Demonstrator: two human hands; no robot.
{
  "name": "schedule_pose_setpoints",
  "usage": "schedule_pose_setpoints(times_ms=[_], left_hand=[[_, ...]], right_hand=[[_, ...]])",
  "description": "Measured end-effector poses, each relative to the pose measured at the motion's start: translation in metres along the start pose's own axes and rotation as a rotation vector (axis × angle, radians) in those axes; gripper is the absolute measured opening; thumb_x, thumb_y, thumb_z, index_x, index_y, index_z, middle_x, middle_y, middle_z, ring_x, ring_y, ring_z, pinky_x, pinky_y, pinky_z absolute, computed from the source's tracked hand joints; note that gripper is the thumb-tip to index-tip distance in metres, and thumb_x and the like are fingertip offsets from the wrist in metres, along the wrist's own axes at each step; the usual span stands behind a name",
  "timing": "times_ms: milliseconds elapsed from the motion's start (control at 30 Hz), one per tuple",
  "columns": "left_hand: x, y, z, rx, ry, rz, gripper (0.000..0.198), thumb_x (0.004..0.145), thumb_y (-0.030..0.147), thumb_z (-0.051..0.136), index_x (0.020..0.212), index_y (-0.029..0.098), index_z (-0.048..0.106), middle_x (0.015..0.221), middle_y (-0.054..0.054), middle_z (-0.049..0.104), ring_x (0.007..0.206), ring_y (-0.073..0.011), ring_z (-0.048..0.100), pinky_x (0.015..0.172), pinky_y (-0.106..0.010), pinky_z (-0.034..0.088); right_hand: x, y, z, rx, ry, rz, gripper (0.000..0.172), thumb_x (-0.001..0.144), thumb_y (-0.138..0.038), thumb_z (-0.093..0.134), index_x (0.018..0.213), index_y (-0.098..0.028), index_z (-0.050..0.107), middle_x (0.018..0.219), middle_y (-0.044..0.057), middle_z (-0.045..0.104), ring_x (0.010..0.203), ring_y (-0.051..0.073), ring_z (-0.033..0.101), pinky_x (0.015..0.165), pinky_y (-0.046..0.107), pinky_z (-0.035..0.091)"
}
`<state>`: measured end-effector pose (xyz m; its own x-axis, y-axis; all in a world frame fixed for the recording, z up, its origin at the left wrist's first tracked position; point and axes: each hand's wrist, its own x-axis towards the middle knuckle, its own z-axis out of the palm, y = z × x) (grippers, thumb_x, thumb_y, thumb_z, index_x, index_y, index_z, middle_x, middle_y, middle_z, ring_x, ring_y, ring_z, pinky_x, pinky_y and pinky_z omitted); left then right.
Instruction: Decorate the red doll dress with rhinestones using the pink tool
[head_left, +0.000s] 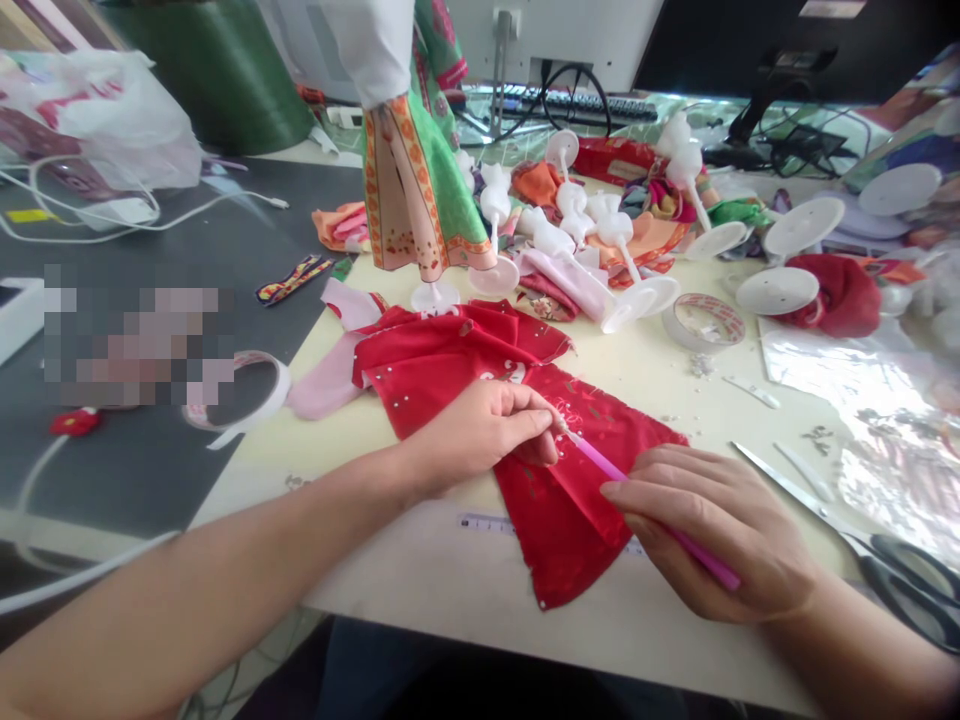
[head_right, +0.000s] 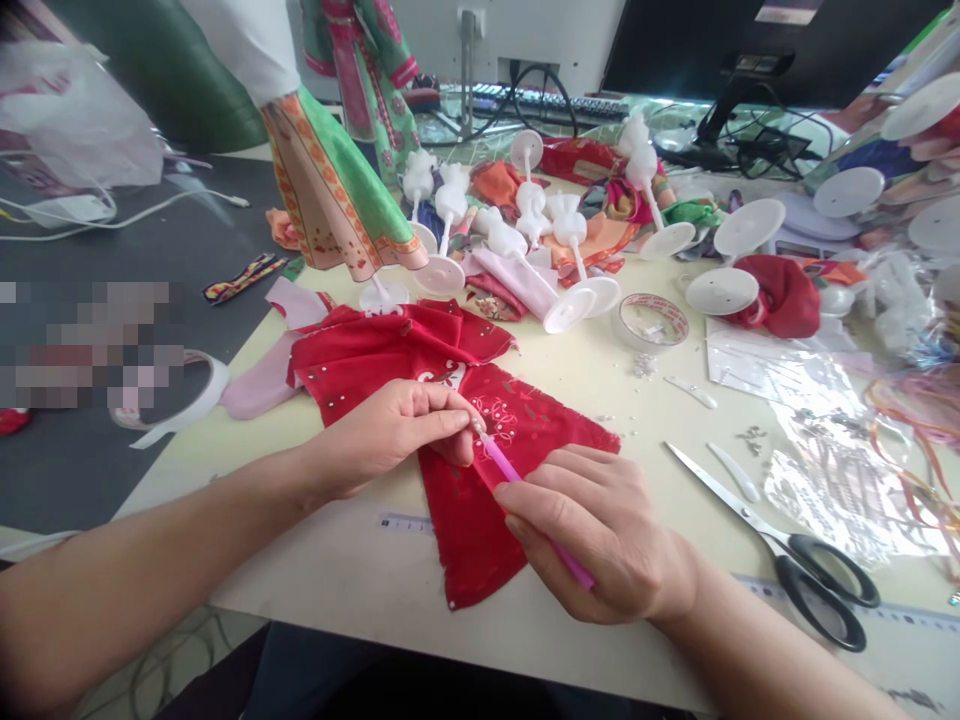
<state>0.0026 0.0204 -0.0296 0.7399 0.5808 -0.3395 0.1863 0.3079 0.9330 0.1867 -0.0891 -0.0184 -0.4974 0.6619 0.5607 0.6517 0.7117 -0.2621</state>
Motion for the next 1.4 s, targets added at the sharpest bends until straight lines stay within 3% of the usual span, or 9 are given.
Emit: schedule_pose_setpoints(times_ms=[267,400,667,1400], left_hand=[[-0.0009,0.0007,-0.0009,-0.042,-0.020,-0.002,0.021,0.089,0.027,0.051,0.081,0.011,0.062,0.069,-0.003,0.066,0.067,-0.0110,0.063,0.073,-0.027,0.051],[-0.0008,0.0017,-0.0009,-0.027,-0.020,-0.001,0.021,0.084,0.031,0.059,0.077,0.011,0.062,0.067,-0.003,0.066,0.062,-0.0100,0.061,0.068,-0.026,0.050],[-0.0006,0.0025,-0.0003,0.012,-0.008,-0.023,0.015,0.082,0.025,0.061,0.076,0.012,0.062,0.064,-0.001,0.064,0.056,-0.0082,0.058,0.061,-0.023,0.049],[0.0000,0.0022,-0.0001,-0.056,0.014,-0.034,0.013,0.081,0.023,0.060,0.074,0.011,0.062,0.063,-0.001,0.063,0.056,-0.0083,0.058,0.061,-0.023,0.050]], right_hand=[[0.0008,0.0007,-0.0004,0.022,0.017,-0.013,0.021,0.080,-0.004,0.048,0.099,-0.010,0.055,0.066,0.004,0.061,0.060,0.014,0.058,0.053,0.026,0.049],[0.0006,0.0002,-0.0003,0.026,0.010,-0.007,0.021,0.081,-0.004,0.048,0.100,-0.010,0.055,0.067,0.004,0.061,0.061,0.014,0.058,0.054,0.027,0.049],[-0.0007,0.0008,-0.0004,0.040,-0.009,-0.016,0.022,0.081,-0.005,0.048,0.102,-0.010,0.055,0.069,0.005,0.061,0.063,0.014,0.057,0.055,0.027,0.049],[-0.0012,-0.0028,-0.0038,-0.025,0.013,-0.011,0.020,0.082,-0.006,0.045,0.098,-0.012,0.055,0.071,0.005,0.064,0.068,0.015,0.062,0.061,0.030,0.054]])
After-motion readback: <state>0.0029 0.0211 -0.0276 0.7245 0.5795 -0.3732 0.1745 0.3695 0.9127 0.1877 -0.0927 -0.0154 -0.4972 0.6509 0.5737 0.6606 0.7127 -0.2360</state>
